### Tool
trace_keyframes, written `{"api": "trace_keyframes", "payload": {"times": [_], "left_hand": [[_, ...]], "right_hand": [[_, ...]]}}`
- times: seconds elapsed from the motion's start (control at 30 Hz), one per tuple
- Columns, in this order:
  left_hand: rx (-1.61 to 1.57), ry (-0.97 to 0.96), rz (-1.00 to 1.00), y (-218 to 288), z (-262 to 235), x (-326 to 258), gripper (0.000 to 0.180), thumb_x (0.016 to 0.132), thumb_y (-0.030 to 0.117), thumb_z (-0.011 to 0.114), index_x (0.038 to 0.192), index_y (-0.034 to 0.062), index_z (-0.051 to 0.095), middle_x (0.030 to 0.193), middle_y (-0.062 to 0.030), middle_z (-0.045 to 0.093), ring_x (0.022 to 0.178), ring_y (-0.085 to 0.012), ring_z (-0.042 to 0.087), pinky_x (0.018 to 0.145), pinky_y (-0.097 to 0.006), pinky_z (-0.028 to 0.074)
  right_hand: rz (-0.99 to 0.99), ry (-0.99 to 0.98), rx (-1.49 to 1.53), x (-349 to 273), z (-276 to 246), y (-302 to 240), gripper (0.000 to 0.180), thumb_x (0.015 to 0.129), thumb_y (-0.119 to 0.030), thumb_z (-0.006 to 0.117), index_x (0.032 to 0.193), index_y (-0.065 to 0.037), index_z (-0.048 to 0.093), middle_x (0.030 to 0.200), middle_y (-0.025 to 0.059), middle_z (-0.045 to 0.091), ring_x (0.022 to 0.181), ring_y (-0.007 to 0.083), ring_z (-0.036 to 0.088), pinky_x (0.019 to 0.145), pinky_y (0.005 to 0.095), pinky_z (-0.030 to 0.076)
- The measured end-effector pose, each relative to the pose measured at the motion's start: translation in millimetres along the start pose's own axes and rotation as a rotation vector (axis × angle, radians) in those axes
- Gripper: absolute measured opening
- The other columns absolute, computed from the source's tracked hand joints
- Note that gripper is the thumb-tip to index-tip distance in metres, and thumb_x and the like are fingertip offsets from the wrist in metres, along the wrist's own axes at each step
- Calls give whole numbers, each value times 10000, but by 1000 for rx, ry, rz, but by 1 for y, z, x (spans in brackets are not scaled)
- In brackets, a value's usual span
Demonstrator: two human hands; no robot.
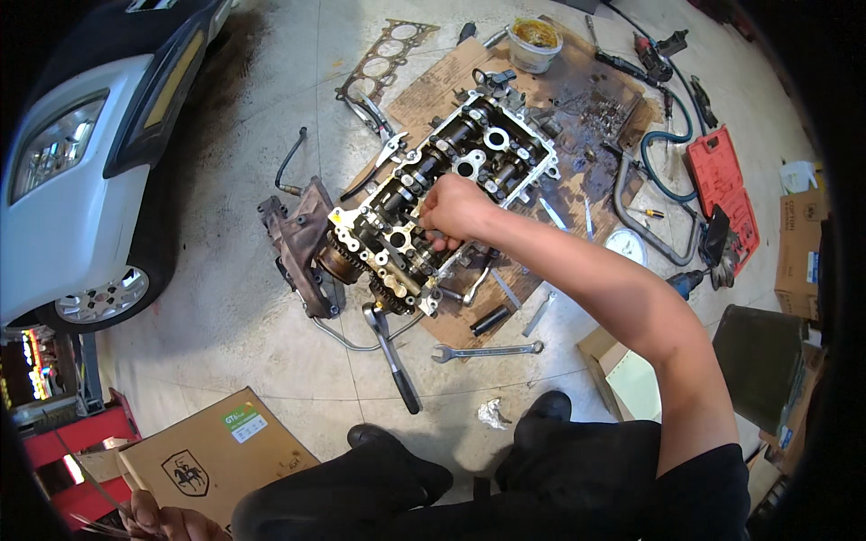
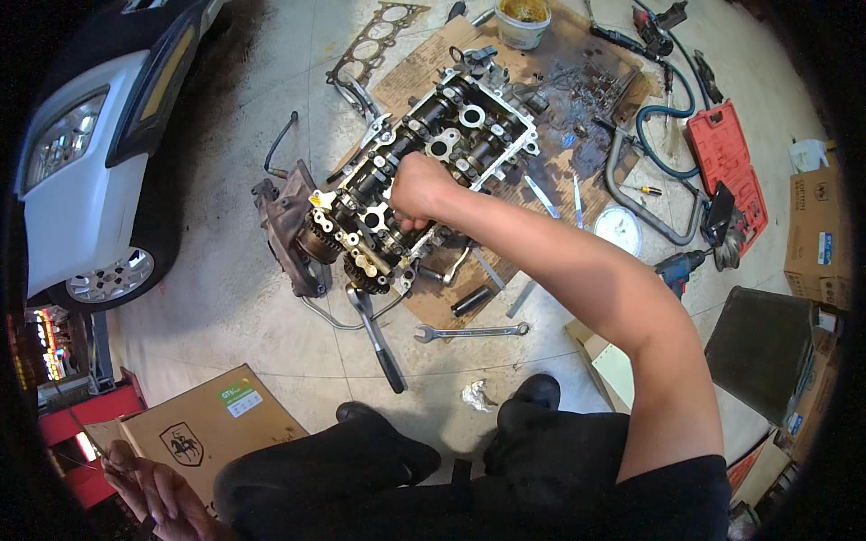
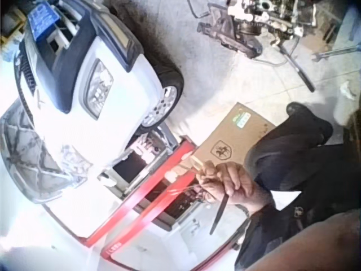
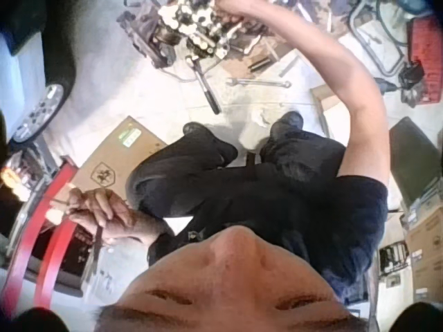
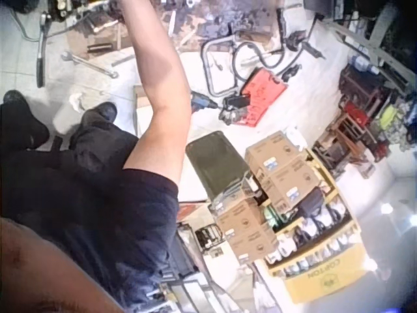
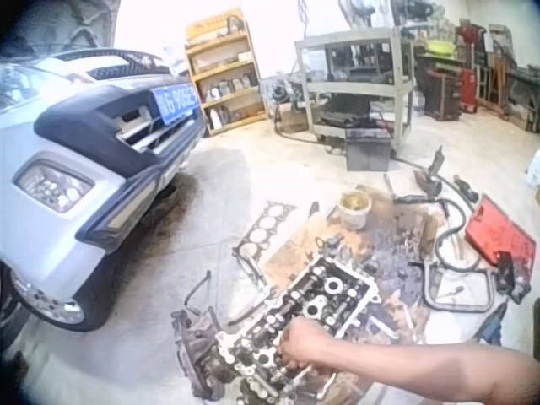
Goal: The person measures valve clearances on a disassembled engine block using feeler gauges and a torque wrench, then records the measurements on a notepad. The person repeatedly inserts gauges between camshaft lobes and valve stems, checks tightness, and writes down values.
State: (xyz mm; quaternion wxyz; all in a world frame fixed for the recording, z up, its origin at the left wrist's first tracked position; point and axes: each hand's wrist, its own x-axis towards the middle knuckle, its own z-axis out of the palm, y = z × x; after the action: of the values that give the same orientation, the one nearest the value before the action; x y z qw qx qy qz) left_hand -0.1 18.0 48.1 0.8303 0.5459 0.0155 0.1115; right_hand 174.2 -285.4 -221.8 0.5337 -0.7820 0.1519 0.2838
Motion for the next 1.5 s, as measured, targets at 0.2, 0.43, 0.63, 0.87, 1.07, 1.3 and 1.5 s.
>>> {"api": "trace_keyframes", "payload": {"times": [0.2,0.43,0.63,0.87,1.07,1.3,1.5], "left_hand": [[1,19,-135,-4,-19,10,247,977,204,508,1045,-32,532,990,-122,610,444,-21,460,373,-146,351],[-5,-173,-280,-16,-39,26,221,963,169,536,1002,-48,529,955,-104,607,443,-28,443,374,-162,339],[-32,-124,-289,-19,-50,33,237,964,187,539,962,-49,522,986,-126,622,442,-34,458,380,-168,356],[-68,-283,-398,-22,-49,40,225,966,177,534,981,-48,532,959,-113,591,443,-28,448,377,-155,350],[31,-94,-288,-31,-25,33,163,965,126,526,909,-27,540,725,-64,547,410,-32,391,353,-167,310],[166,-214,-251,-43,-75,52,223,998,155,464,1061,-59,474,1004,-91,508,458,21,318,328,-120,280],[341,-229,-300,-51,-71,56,167,980,112,489,1043,-43,500,970,-104,553,423,13,313,321,-130,272]], "right_hand": [[98,6,-74,16,24,-5,68,829,8,598,807,64,631,661,117,657,509,168,651,424,277,529],[51,34,23,17,32,1,66,825,7,577,802,45,626,665,109,667,530,167,669,439,275,538],[63,90,-33,20,40,-3,86,756,65,605,699,78,668,642,116,682,514,190,664,486,306,557],[-208,476,-281,47,63,20,175,718,61,565,840,-13,666,728,136,676,535,197,670,576,323,550],[-3,212,39,30,39,-1,142,625,50,682,766,72,686,844,263,668,854,347,680,757,388,550],[-445,490,-238,-6,44,23,139,720,-25,593,811,68,641,825,280,644,800,411,647,755,452,526],[-328,742,204,-99,21,101,230,818,-40,610,1039,20,615,808,155,689,734,227,679,685,331,532]]}}
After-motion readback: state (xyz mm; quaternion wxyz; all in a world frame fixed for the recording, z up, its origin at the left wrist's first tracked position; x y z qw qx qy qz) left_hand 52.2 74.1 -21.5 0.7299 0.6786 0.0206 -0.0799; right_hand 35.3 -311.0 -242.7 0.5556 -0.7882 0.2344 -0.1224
